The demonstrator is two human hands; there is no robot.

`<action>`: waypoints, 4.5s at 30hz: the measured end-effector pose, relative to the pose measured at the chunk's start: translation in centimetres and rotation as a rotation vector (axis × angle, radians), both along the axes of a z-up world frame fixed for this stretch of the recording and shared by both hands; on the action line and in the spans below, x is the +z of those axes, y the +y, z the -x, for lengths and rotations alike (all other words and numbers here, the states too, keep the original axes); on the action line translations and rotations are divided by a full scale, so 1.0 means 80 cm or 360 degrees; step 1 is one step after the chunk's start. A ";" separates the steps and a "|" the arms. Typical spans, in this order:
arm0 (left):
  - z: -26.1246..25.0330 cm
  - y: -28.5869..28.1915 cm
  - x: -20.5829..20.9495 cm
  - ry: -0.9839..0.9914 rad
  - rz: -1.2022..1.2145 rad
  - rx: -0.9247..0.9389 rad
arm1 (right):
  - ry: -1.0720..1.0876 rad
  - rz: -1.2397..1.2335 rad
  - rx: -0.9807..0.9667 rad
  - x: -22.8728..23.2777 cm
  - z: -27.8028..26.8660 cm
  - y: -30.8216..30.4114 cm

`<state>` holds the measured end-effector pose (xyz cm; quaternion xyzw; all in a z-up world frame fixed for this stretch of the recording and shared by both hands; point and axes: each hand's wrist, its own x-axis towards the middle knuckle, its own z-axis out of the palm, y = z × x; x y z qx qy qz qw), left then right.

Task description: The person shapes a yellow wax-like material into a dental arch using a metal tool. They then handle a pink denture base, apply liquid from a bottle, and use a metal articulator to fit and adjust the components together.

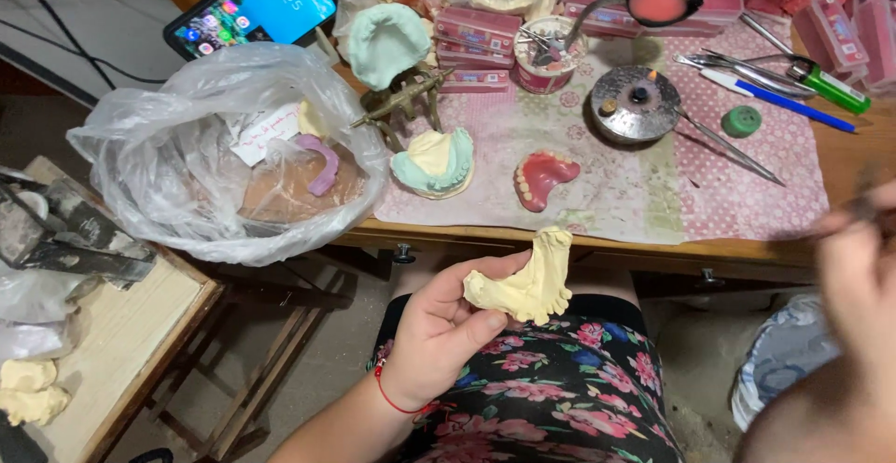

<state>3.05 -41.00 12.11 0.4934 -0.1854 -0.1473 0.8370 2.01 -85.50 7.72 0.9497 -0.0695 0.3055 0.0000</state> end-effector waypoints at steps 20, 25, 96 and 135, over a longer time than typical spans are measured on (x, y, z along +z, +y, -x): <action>0.007 -0.002 0.011 -0.0463 -0.0190 -0.0098 | 0.0524 -0.1167 0.0702 0.084 0.023 0.246; 0.004 0.005 0.012 -0.0699 -0.0570 0.0003 | 0.0495 -0.1176 0.0666 0.074 0.025 0.249; -0.001 -0.004 -0.035 0.0541 0.0330 -0.0032 | 0.0810 -0.1578 0.0964 0.061 0.022 0.288; 0.003 0.015 -0.017 -0.1103 -0.1070 0.0689 | 0.1062 -0.1196 0.1097 0.054 0.026 0.285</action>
